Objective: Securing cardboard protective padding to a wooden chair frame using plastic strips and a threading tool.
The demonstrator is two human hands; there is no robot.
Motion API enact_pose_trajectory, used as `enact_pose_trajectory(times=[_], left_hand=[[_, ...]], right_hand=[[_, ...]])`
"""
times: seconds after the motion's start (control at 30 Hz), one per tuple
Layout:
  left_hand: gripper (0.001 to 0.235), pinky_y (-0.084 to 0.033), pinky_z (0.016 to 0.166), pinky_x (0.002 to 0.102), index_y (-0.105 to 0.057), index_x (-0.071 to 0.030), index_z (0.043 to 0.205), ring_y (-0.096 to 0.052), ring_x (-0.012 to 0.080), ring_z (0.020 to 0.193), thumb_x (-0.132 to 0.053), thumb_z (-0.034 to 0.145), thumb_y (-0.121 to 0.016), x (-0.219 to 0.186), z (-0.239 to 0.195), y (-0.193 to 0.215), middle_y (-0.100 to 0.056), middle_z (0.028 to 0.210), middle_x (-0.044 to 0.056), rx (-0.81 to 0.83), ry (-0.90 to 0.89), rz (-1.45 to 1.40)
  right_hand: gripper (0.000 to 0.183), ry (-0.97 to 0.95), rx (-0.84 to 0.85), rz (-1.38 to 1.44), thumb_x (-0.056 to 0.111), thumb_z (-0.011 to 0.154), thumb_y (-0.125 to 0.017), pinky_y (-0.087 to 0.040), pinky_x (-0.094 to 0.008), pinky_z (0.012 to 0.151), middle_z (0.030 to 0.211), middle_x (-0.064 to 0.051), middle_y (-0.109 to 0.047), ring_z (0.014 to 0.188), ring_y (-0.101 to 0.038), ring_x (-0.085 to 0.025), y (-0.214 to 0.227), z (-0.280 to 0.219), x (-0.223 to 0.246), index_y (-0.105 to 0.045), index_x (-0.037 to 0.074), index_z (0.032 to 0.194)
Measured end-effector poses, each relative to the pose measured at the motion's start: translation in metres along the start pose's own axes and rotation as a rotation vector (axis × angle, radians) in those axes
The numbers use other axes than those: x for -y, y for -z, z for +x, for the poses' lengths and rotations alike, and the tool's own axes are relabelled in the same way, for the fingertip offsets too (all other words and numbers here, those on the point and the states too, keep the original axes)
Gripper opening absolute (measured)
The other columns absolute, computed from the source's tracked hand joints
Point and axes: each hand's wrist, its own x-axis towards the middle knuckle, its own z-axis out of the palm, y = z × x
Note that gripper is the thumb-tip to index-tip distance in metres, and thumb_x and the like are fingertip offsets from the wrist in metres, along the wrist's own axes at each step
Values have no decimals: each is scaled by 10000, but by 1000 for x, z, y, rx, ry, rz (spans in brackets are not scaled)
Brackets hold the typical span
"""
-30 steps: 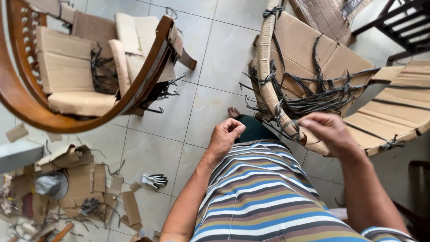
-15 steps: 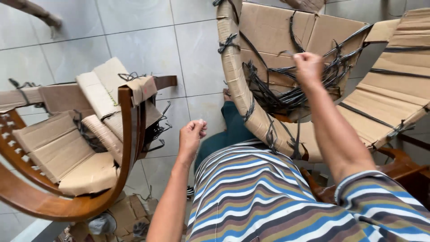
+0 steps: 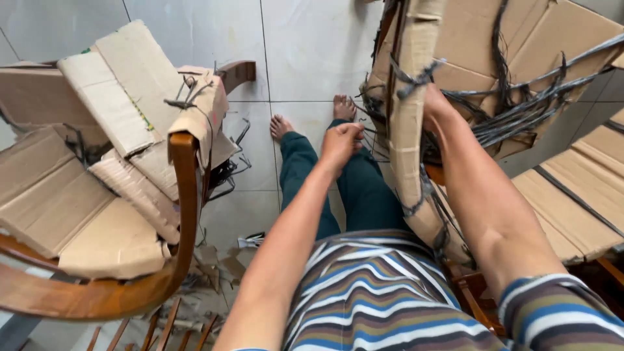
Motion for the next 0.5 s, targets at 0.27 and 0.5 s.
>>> enact_pose_trajectory(times=[0.27, 0.5], left_hand=[[620, -656, 662, 348, -598, 9, 1379, -748, 262, 742, -427, 946, -677, -11, 62, -62, -661, 1249, 250, 76, 106, -220], [299, -499, 471, 239, -727, -75, 980, -579, 204, 521, -369, 957, -677, 1, 100, -80, -654, 686, 161, -46, 156, -350]], right_hand=[[231, -20, 115, -58, 325, 897, -627, -525, -516, 845, 921, -130, -731, 998, -679, -399, 21, -4, 14, -799, 209, 999], [257, -50, 182, -40, 288, 880, -601, -511, -536, 799, 859, -174, -713, 945, -679, -425, 54, -21, 7, -793, 147, 975]])
